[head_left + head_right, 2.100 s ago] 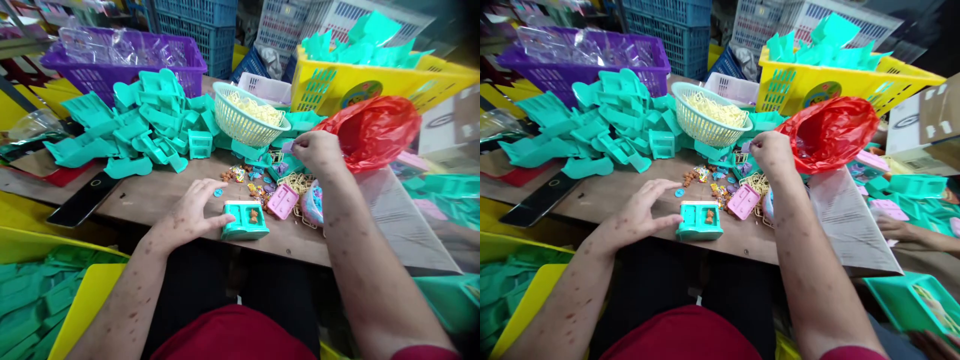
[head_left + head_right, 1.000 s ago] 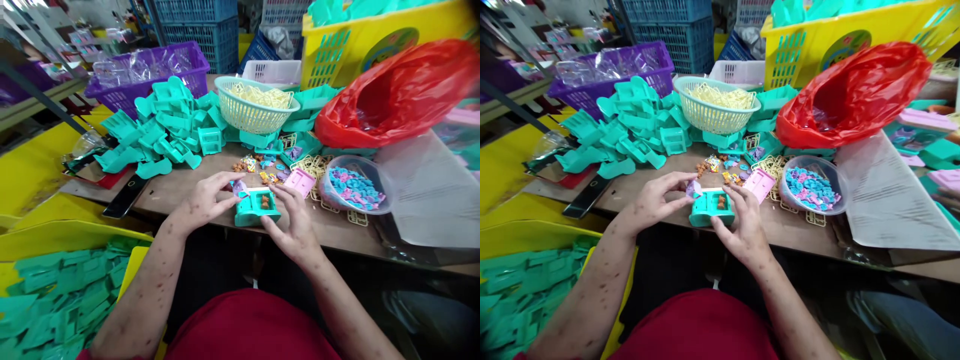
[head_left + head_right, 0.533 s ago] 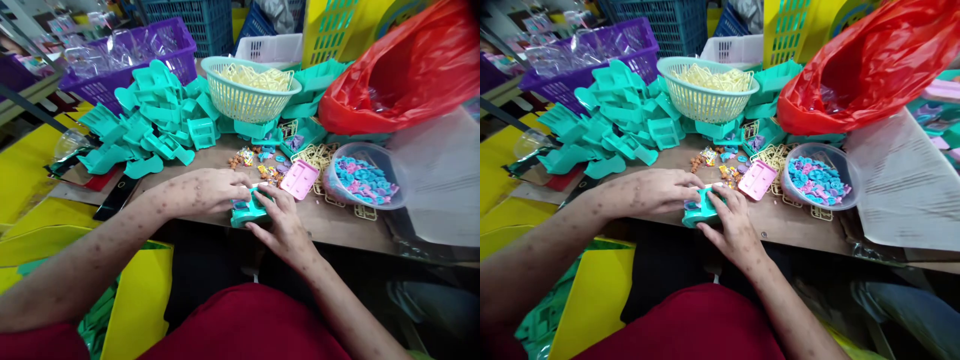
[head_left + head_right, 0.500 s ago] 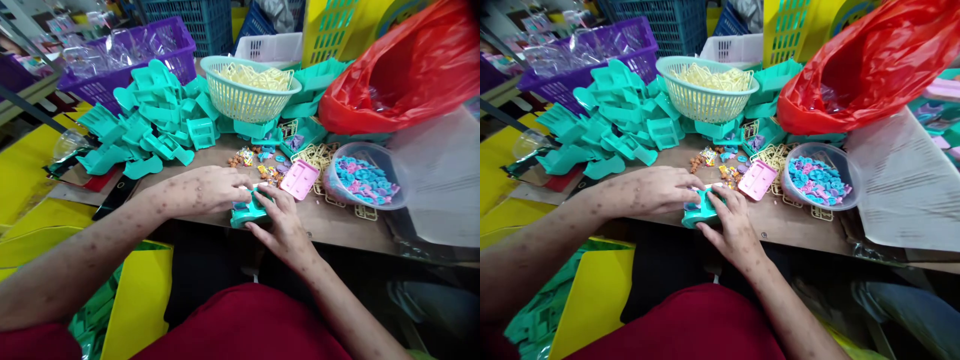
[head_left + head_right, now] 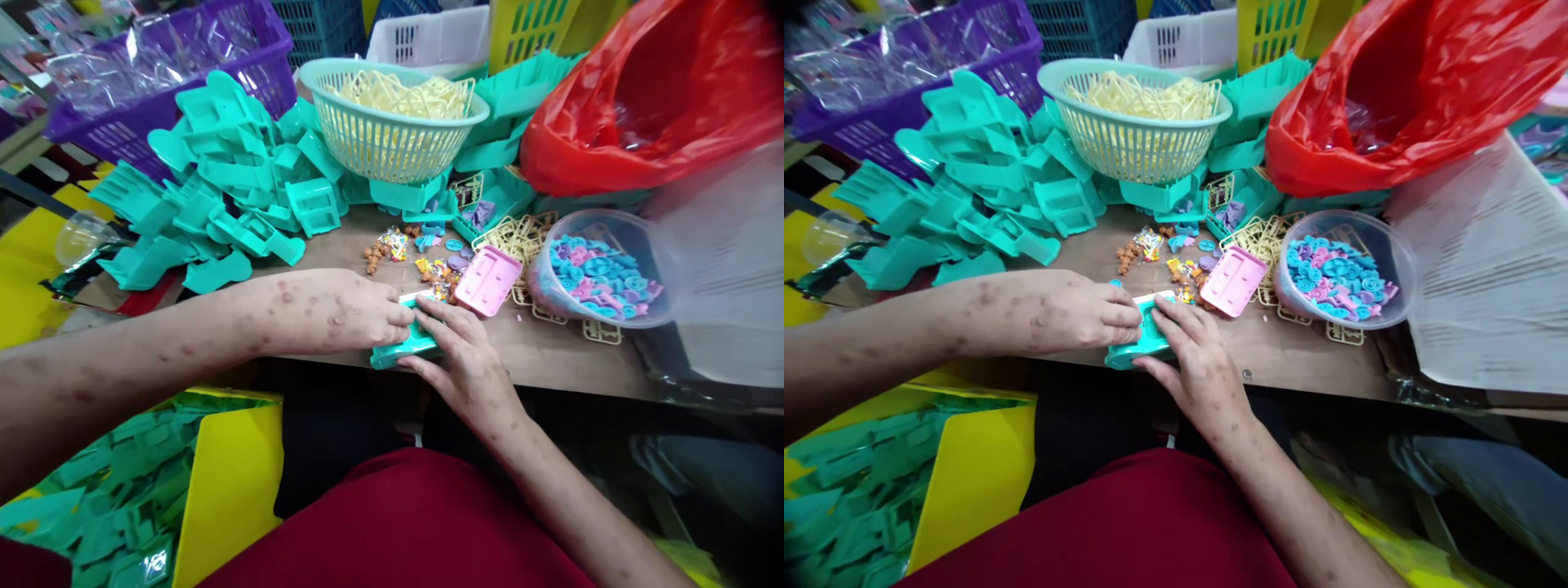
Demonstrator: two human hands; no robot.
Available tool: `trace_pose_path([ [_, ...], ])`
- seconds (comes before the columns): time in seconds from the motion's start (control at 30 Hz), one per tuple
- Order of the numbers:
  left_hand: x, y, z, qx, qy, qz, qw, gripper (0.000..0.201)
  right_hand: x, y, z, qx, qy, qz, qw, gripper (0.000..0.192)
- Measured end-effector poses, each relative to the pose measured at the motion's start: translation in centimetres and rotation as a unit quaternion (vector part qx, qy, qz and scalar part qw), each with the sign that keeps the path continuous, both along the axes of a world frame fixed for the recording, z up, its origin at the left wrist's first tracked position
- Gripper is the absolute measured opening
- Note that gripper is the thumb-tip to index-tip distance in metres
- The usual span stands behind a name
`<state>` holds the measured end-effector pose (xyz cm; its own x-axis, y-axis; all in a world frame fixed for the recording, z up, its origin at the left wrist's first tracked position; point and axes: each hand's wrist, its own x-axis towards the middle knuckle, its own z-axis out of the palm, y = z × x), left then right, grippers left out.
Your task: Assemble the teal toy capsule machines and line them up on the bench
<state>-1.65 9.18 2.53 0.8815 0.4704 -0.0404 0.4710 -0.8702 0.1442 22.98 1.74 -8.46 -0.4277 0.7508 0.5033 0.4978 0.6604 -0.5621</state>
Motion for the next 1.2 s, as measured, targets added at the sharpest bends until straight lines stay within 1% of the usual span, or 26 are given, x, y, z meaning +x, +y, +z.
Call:
trace_pose_path([
  [0.03,-0.1,-0.3,-0.1,0.001,0.027,-0.052,0.998,0.025,0.0,0.0,0.0,0.002,0.003,-0.001,1.000,0.065],
  [0.07,-0.3,-0.7,-0.2,0.004,0.044,-0.092,0.995,0.027,0.0,0.0,0.0,0.005,0.006,-0.002,1.000,0.065],
  [0.1,-0.5,-1.0,-0.3,0.008,0.048,-0.108,0.993,0.030,-0.1,0.0,0.0,0.007,0.009,-0.003,1.000,0.065],
  [0.13,-0.8,-1.3,-0.4,0.010,0.037,-0.100,0.994,0.033,-0.1,0.0,-0.1,0.009,0.011,-0.004,1.000,0.066],
  [0.17,-1.1,-1.6,-0.6,0.003,0.017,-0.077,0.997,0.035,-0.1,0.0,-0.1,0.011,0.013,-0.004,1.000,0.066],
  [0.23,-1.7,-2.1,-0.8,-0.027,-0.025,-0.041,0.998,0.037,-0.1,0.0,0.0,0.014,0.014,-0.003,1.000,0.068],
  [0.3,-2.3,-2.5,-1.2,-0.063,-0.062,-0.024,0.996,0.041,-0.1,0.0,0.0,0.016,0.013,-0.002,1.000,0.068],
  [0.37,-2.7,-2.7,-1.6,-0.096,-0.107,0.006,0.990,0.044,-0.1,-0.1,0.0,0.014,0.015,-0.004,1.000,0.069],
  [0.47,-2.3,-3.2,-2.5,-0.137,-0.180,0.081,0.971,0.036,-0.2,-0.1,-0.1,0.011,0.019,-0.007,1.000,0.069],
  [0.6,-1.0,-4.1,-3.6,-0.177,-0.276,0.188,0.926,0.025,-0.2,-0.2,0.0,0.008,0.012,-0.011,1.000,0.068],
  [0.67,-0.4,-4.5,-3.8,-0.192,-0.304,0.248,0.899,0.021,-0.2,-0.3,0.0,0.003,0.007,-0.015,1.000,0.068],
  [0.73,-0.1,-4.8,-4.0,-0.196,-0.315,0.293,0.881,0.020,-0.2,-0.4,0.0,-0.003,-0.001,-0.015,1.000,0.068],
  [0.77,0.0,-5.0,-4.1,-0.193,-0.317,0.304,0.878,0.019,-0.2,-0.4,0.1,-0.005,-0.004,-0.016,1.000,0.069],
  [0.83,0.0,-5.2,-4.5,-0.194,-0.326,0.305,0.874,0.021,-0.2,-0.5,0.1,-0.007,-0.010,-0.017,1.000,0.070],
  [0.9,0.0,-5.5,-5.1,-0.233,-0.351,0.301,0.856,0.031,-0.3,-0.6,0.2,-0.009,-0.017,-0.022,1.000,0.071],
  [0.97,-0.1,-5.6,-5.8,-0.300,-0.374,0.304,0.823,0.044,-0.4,-0.6,0.3,-0.015,-0.023,-0.026,0.999,0.074],
  [1.03,0.0,-5.7,-6.4,-0.352,-0.391,0.329,0.784,0.045,-0.4,-0.7,0.5,-0.023,-0.025,-0.026,0.999,0.078],
  [1.13,0.3,-5.9,-7.2,-0.374,-0.429,0.386,0.726,0.044,-0.3,-0.9,0.7,-0.029,-0.043,-0.019,0.998,0.078],
  [1.2,0.7,-6.0,-7.7,-0.395,-0.450,0.405,0.691,0.044,-0.3,-1.1,0.8,-0.028,-0.060,-0.012,0.998,0.075],
])
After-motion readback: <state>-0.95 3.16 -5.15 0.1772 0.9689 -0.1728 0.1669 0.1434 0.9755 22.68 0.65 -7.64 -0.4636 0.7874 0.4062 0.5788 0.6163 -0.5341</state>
